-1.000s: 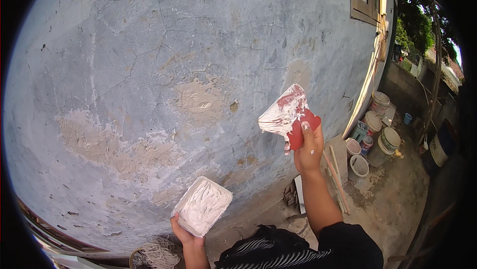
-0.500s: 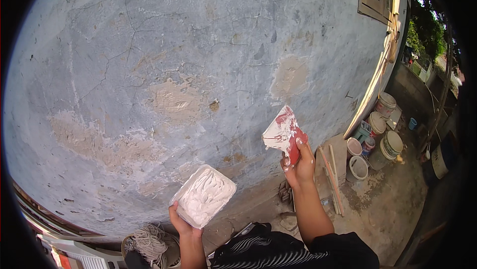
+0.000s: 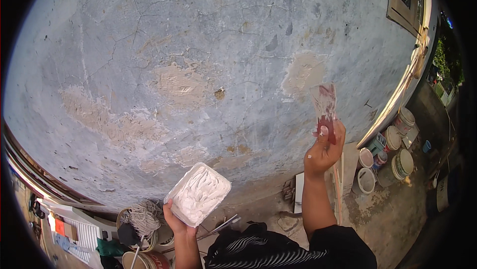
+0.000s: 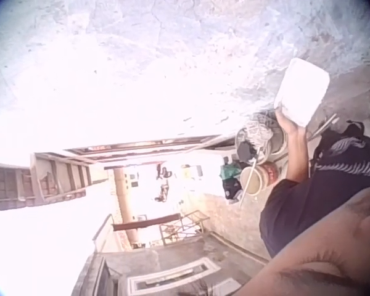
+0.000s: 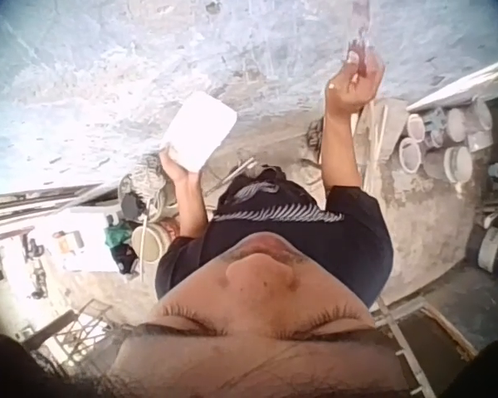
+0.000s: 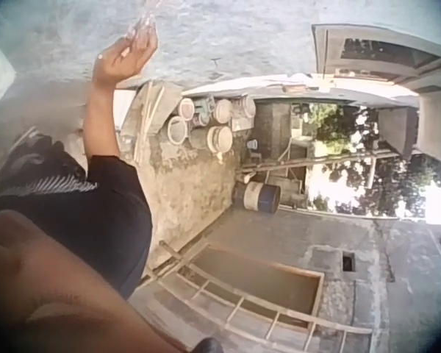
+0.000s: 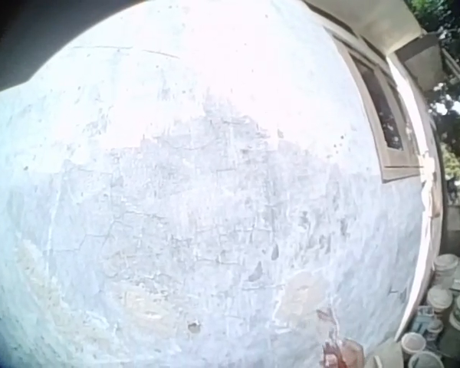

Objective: Applying white plaster or putty to a concrete wall using a putty knife.

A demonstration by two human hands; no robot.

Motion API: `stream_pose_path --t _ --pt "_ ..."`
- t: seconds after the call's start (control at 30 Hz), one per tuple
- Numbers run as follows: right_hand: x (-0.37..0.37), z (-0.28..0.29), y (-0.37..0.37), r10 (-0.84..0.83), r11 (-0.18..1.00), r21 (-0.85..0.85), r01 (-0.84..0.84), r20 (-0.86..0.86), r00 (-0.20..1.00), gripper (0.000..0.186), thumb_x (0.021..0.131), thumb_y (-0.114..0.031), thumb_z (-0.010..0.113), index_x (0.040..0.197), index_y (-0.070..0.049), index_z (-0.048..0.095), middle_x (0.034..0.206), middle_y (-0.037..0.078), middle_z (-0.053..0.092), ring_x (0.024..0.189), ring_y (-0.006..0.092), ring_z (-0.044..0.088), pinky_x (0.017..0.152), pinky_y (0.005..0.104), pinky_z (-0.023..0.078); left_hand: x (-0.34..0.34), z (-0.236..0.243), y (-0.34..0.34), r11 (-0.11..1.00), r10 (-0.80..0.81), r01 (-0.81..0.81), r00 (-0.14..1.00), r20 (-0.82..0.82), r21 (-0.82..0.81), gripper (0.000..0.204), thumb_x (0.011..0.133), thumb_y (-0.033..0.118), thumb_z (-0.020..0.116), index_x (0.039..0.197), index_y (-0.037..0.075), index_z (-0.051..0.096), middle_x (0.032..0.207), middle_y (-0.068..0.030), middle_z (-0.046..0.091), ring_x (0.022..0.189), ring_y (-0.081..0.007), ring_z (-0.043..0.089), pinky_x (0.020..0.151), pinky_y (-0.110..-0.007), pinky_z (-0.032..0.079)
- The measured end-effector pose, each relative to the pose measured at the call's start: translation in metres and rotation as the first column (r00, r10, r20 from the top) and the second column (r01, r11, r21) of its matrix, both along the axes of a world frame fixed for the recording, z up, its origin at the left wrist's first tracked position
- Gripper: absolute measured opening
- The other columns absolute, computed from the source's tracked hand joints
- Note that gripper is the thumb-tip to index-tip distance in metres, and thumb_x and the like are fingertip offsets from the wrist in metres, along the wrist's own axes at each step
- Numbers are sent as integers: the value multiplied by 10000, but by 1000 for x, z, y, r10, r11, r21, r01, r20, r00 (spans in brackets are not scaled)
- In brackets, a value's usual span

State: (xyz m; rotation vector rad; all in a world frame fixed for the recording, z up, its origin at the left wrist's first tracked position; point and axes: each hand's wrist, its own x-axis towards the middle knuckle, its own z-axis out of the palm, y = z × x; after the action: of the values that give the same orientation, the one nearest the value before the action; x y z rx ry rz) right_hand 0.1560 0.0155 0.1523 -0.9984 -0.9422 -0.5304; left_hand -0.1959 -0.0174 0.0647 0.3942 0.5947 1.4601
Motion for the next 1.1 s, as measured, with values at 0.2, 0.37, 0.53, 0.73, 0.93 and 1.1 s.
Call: stream_pose_path --t 0.2,0.37,0.53,0.73,0.93,1.1 --pt "-41 -26 29 167 931 -364 13 457 874 467 698 27 635 1120 -151 729 1074 53 674 783 246 603 681 320 530 1 0 -2 999 42 -42 999 -20 -1 725 854 412 491 1399 -59 407 1380 -240 503 1231 -403 532 1034 -505 444" --pt "-50 -48 35 169 922 -384 42 499 850 497 702 17 626 1157 -158 726 1101 44 662 775 237 570 658 323 514 -9 -7 6 999 48 -48 998 -39 -1 717 855 406 492 1398 -55 410 1373 -235 509 1231 -400 532 1036 -503 442" --pt "-57 -65 44 154 925 -378 44 477 865 503 693 50 616 1145 -142 727 1129 51 655 813 252 584 680 335 506 -22 -5 19 999 22 -22 1000 -10 32 713 861 398 516 1410 -42 399 1385 -230 502 1246 -394 524 1045 -502 443" --pt "-67 -73 47 137 910 -409 69 453 881 519 693 49 623 1160 -154 722 1155 60 650 836 257 595 706 345 518 -29 0 35 1000 -10 10 1000 -8 7 714 859 402 514 1410 -38 402 1375 -228 512 1238 -395 529 1037 -502 448" --pt "-76 -74 42 150 919 -393 33 425 893 509 711 19 637 1182 -158 715 1093 65 662 798 253 593 694 331 520 -35 -3 47 999 -31 31 999 -29 -4 716 861 404 512 1406 -47 404 1376 -232 511 1232 -398 533 1038 -501 445" --pt "-80 -57 5 427 835 -421 -355 89 900 313 811 28 635 1108 -44 702 959 121 674 702 200 624 621 291 520 -22 10 50 998 -55 54 997 -54 -13 708 865 408 505 1395 -53 417 1366 -231 521 1229 -389 538 1043 -486 438"
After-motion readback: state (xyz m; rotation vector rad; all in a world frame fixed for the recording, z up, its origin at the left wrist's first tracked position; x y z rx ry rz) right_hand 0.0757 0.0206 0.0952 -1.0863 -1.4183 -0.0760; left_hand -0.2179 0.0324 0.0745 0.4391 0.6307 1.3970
